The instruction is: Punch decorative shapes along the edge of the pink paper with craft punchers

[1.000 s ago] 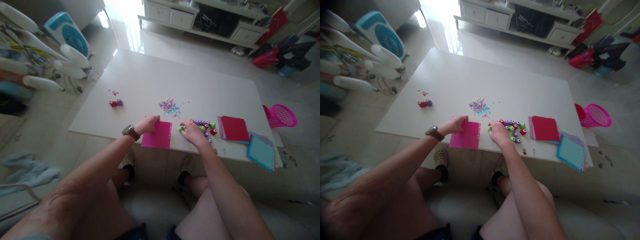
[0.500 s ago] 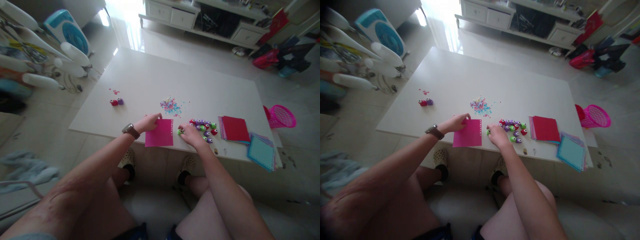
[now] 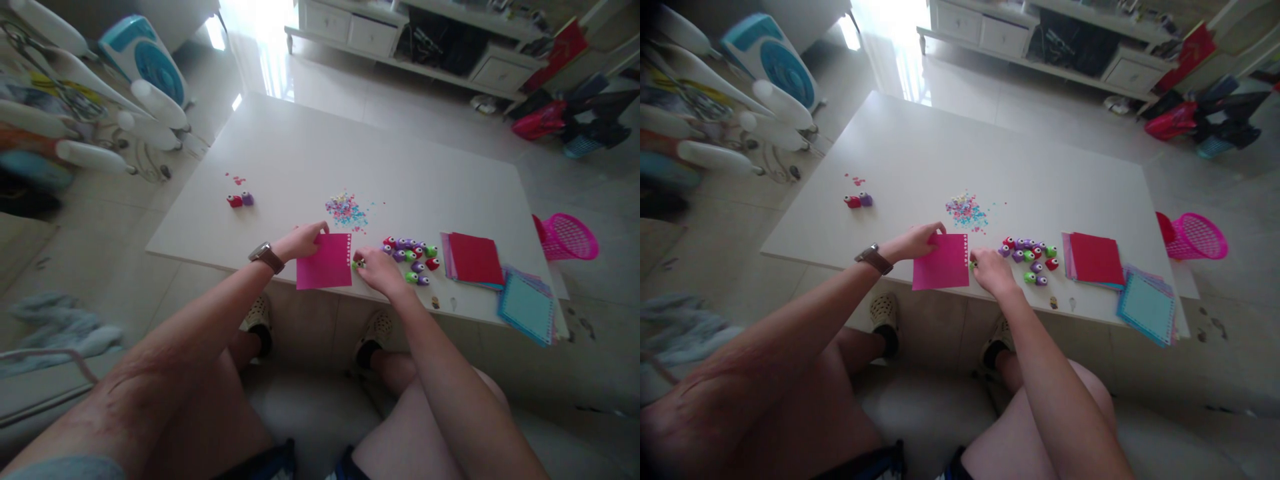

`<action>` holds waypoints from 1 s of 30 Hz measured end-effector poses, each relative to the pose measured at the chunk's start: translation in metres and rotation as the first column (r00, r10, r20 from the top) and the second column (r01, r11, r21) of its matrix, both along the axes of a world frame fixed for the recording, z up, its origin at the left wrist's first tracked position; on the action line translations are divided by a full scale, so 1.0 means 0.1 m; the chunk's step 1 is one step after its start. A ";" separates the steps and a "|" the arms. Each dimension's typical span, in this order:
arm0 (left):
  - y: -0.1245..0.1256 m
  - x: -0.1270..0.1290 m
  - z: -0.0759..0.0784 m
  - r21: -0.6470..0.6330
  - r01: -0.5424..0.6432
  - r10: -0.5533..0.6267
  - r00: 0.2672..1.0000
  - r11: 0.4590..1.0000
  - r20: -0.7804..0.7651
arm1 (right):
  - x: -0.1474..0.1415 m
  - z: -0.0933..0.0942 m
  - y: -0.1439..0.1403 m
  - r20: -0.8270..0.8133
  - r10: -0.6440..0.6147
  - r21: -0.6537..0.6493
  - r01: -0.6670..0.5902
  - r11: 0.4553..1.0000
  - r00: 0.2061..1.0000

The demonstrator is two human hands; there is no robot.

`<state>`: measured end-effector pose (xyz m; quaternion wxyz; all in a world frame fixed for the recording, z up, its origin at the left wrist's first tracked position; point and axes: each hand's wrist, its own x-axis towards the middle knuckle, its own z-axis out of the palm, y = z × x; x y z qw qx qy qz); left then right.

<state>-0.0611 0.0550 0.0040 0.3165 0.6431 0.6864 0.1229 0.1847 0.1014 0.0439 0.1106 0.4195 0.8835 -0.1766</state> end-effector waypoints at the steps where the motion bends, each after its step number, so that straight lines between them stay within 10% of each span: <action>1: 0.00 0.00 -0.01 -0.001 0.001 -0.001 1.000 1.000 0.003 | 0.00 -0.01 0.00 0.001 -0.003 0.000 0.003 1.000 1.000; 30: 0.02 -0.02 -0.06 0.002 -0.006 0.006 0.991 1.000 0.134 | 0.04 -0.03 0.05 -0.009 -0.059 0.028 0.059 0.998 0.998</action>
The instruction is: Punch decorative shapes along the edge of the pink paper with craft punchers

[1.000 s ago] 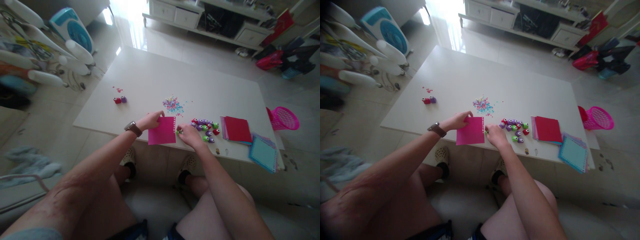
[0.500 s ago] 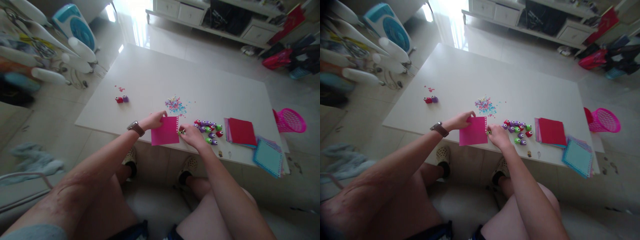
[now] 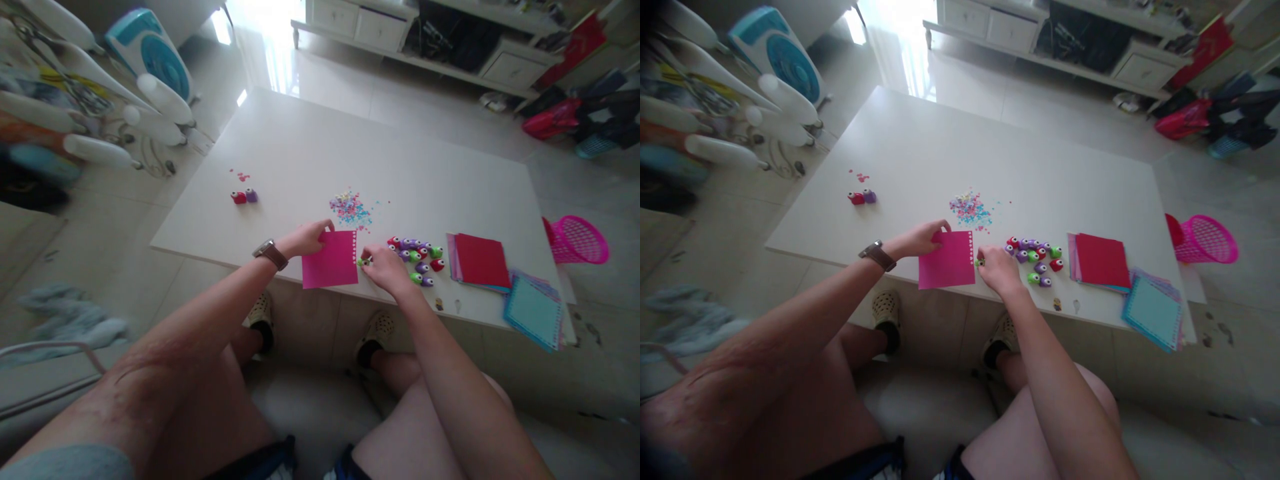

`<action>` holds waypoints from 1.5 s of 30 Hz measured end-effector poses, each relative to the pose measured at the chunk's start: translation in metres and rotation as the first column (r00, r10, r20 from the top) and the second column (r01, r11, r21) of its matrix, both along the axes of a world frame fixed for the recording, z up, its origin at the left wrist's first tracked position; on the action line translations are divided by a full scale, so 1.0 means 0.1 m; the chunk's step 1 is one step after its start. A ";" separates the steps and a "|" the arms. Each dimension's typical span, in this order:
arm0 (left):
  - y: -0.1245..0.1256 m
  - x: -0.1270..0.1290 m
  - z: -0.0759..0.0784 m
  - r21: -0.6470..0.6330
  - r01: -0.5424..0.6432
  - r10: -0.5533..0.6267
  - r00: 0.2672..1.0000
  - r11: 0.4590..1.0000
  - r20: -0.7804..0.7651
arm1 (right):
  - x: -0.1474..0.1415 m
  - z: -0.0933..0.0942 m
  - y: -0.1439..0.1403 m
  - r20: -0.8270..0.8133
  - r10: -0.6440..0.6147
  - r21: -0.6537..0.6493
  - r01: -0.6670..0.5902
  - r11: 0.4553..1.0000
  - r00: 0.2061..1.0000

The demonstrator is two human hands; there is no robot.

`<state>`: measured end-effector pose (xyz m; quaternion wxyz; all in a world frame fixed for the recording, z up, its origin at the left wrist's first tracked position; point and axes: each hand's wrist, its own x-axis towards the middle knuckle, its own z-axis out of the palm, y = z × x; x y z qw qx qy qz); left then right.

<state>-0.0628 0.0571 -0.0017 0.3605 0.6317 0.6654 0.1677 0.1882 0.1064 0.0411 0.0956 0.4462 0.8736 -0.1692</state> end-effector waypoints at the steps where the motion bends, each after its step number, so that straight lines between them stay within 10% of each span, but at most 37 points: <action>1: 0.00 0.00 0.00 0.001 0.002 -0.002 1.000 1.000 0.007 | 0.00 0.00 0.00 0.001 -0.001 -0.002 0.001 1.000 1.000; 30: 0.03 0.01 0.04 -0.021 -0.011 0.011 1.000 1.000 0.028 | -0.01 -0.03 0.03 -0.008 0.025 -0.034 -0.025 0.999 1.000; 39: -0.03 0.08 0.05 0.189 0.007 0.043 0.965 0.982 -0.258 | -0.03 0.02 0.02 -0.024 0.053 -0.125 -0.056 0.991 0.998; 45: -0.15 0.31 0.05 0.048 0.153 -0.139 0.965 0.987 -0.220 | -0.01 0.02 0.01 -0.066 0.033 -0.159 -0.043 0.986 0.997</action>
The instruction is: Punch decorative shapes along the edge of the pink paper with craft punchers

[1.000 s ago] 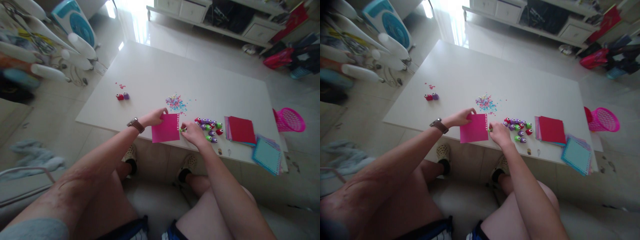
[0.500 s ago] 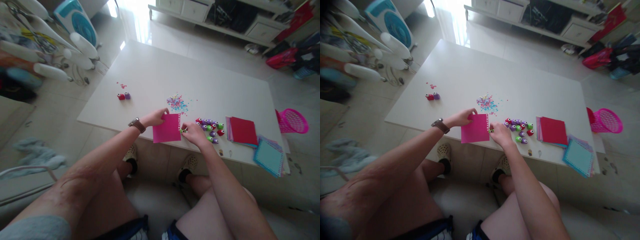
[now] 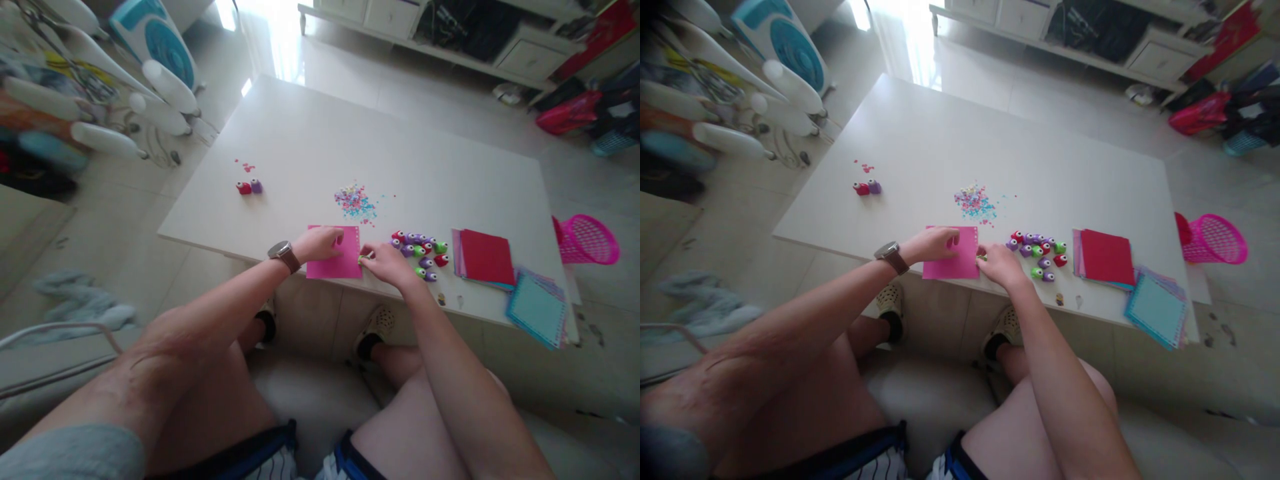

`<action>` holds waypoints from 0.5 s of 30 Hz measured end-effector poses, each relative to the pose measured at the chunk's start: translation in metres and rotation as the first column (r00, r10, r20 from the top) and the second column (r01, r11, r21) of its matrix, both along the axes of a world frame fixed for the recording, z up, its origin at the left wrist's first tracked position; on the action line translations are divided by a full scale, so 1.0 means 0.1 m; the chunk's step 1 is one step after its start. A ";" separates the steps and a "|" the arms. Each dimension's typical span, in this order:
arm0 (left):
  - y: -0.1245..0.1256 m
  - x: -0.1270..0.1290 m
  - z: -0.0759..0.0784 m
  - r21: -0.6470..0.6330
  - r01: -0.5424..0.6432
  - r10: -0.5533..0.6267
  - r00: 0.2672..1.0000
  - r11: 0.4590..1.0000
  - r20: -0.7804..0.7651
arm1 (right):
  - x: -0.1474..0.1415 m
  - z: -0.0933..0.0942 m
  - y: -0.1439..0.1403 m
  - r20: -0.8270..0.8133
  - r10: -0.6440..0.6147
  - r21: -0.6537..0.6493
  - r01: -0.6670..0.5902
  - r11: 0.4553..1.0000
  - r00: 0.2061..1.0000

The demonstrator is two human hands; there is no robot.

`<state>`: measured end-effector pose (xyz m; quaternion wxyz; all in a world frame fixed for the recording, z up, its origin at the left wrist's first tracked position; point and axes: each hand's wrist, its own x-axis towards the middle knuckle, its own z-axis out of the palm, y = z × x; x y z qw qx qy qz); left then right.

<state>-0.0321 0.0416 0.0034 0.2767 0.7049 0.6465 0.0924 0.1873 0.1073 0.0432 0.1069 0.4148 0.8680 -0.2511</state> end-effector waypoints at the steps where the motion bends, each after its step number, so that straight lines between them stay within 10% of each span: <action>1: -0.02 0.04 -0.02 -0.008 0.012 -0.012 1.000 1.000 -0.011 | 0.00 0.00 0.00 -0.003 -0.018 -0.011 0.018 1.000 1.000; 15: 0.03 0.12 -0.07 -0.027 0.060 -0.062 0.992 0.998 -0.112 | 0.04 -0.04 0.11 -0.091 -0.100 -0.201 0.080 0.976 0.991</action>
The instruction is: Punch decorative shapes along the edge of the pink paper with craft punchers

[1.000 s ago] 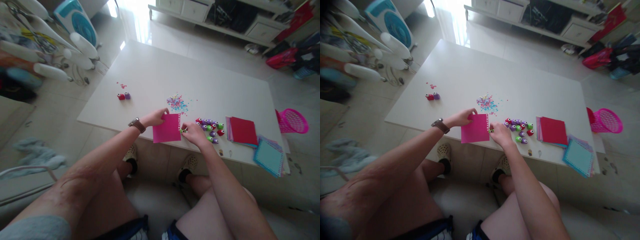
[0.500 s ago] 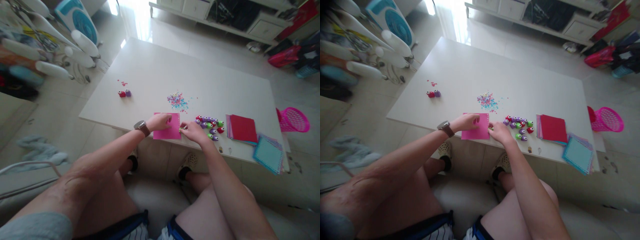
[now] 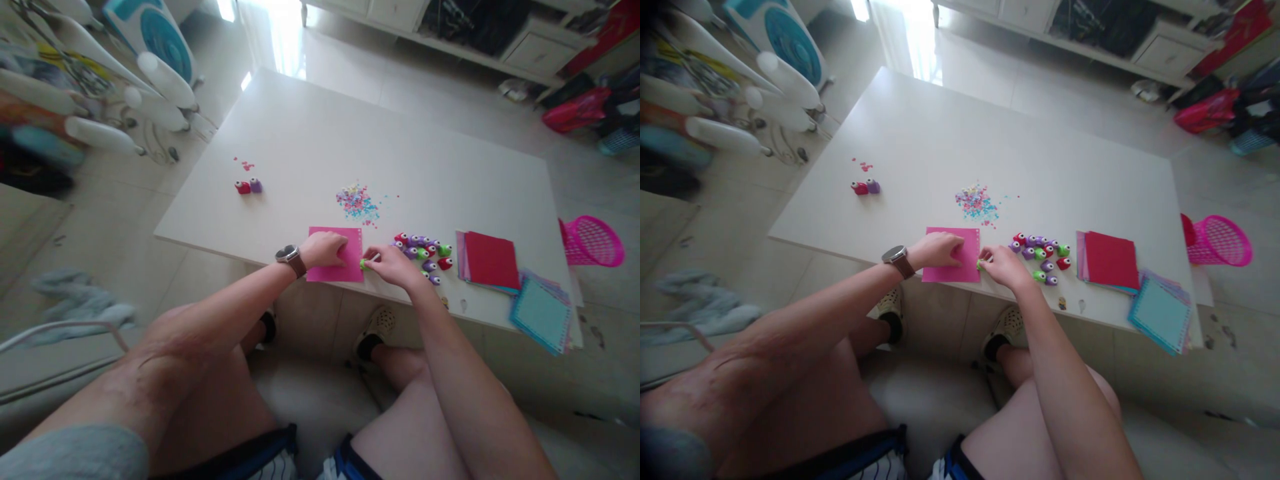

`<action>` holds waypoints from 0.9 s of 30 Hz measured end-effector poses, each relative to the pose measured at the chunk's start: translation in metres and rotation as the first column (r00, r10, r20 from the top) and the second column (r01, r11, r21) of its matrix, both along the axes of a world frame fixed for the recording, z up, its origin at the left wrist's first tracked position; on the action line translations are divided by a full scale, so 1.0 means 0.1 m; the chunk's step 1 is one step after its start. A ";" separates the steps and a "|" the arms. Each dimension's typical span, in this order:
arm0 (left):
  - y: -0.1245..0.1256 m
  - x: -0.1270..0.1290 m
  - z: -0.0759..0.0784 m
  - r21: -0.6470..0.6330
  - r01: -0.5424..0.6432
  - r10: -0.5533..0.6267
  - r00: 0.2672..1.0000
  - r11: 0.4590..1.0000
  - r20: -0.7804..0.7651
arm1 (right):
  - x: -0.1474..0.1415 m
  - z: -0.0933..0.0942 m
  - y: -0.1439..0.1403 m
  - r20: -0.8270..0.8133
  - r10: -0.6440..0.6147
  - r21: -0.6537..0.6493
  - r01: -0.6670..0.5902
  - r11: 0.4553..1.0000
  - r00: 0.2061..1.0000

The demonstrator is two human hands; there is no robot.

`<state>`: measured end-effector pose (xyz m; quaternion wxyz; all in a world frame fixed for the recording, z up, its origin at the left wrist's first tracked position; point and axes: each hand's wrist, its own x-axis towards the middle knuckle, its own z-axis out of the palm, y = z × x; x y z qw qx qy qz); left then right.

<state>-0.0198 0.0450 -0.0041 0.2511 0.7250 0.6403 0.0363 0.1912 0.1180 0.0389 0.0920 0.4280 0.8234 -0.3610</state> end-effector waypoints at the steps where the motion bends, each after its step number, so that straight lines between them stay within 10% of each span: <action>1: 0.00 0.00 0.01 -0.006 -0.001 0.001 1.000 1.000 0.001 | 0.00 0.00 0.00 -0.005 0.001 -0.003 -0.001 1.000 1.000; 27: 0.01 0.02 0.00 -0.001 0.019 -0.019 1.000 1.000 -0.013 | -0.07 -0.03 -0.02 -0.017 -0.013 -0.034 0.013 0.999 1.000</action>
